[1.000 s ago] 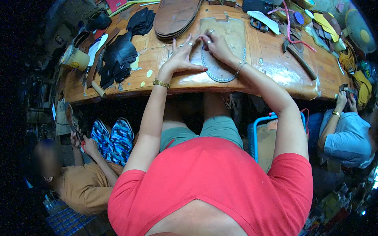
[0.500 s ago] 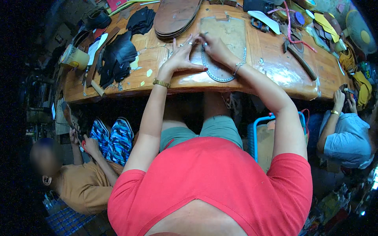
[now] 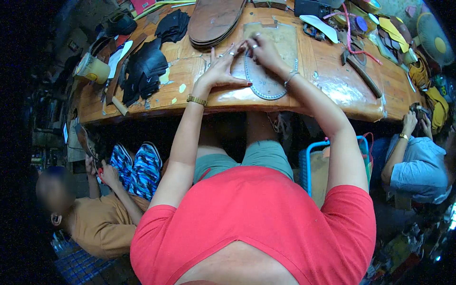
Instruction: The person places a shoe insole on a wooden template and uses a pen to trace its outline. They repeat this process for multiple insoles, flipping and repositioning them as needed.
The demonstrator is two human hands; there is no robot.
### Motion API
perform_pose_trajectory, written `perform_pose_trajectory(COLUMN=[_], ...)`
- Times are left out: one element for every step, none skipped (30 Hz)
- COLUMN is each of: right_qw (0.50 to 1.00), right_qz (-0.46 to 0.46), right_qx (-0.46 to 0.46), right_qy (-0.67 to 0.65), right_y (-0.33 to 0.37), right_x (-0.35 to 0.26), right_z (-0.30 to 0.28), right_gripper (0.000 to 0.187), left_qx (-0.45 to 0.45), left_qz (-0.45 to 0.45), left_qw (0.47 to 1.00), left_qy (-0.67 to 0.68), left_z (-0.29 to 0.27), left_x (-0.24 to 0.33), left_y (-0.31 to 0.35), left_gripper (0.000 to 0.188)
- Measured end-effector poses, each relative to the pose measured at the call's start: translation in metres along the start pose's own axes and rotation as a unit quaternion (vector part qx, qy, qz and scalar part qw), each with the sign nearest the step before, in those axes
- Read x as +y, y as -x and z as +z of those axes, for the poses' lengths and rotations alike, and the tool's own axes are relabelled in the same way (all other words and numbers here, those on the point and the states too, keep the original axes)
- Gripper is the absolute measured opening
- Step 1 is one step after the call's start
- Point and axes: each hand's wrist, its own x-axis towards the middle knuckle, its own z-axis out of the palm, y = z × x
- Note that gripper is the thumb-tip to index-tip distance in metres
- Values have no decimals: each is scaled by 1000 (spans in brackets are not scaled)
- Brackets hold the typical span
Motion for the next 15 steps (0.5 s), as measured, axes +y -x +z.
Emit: perform_pose_trajectory(right_qw=[987,976,973,972,970,971,971,969,968,960,942,939,949,957,963], right_qz=[123,84,92,64,37,34,30,26,9,-10,-28,57,51,44,39], right_qx=[-7,54,101,133,166,191,214,237,247,250,252,231,229,227,226], right_qy=[-103,-195,-186,-181,-176,-136,-97,-58,36,128,219,247,212,176,139], right_y=[-2,-3,-5,-2,4,12,20,27,38,48,57,63,67,71,75], right_x=[0,15,16,15,15,14,11,9,13,19,25,18,16,16,19], right_z=[-11,-17,-30,-42,-54,-66,-76,-85,-97,-104,-109,-106,-101,-93,-89], right_gripper=[18,20,20,21,23,22,22,22,21,20,20,18,17,17,16], left_qx=[-6,-2,-1,1,2,2,4,7,7,10,12,17,20,23,19], left_qz=[-4,-2,0,0,1,5,8,11,15,17,18,11,10,8,12], left_qw=[1000,1000,1000,1000,1000,1000,1000,1000,1000,1000,1000,1000,1000,1000,1000], left_qy=[4,8,10,11,12,10,6,3,8,11,15,14,15,16,20], left_z=[-3,-2,-2,-3,-3,-2,-2,-3,0,-1,-1,-1,-1,-1,-1], left_x=[4,5,5,5,6,6,4,4,4,5,5,3,2,2,2], left_y=[-1,-1,-2,-2,-1,-1,-1,0,-2,-2,-2,1,2,2,1], left_gripper=[133,132,132,131,131,132,133,135,135,135,135,135,135,135,135])
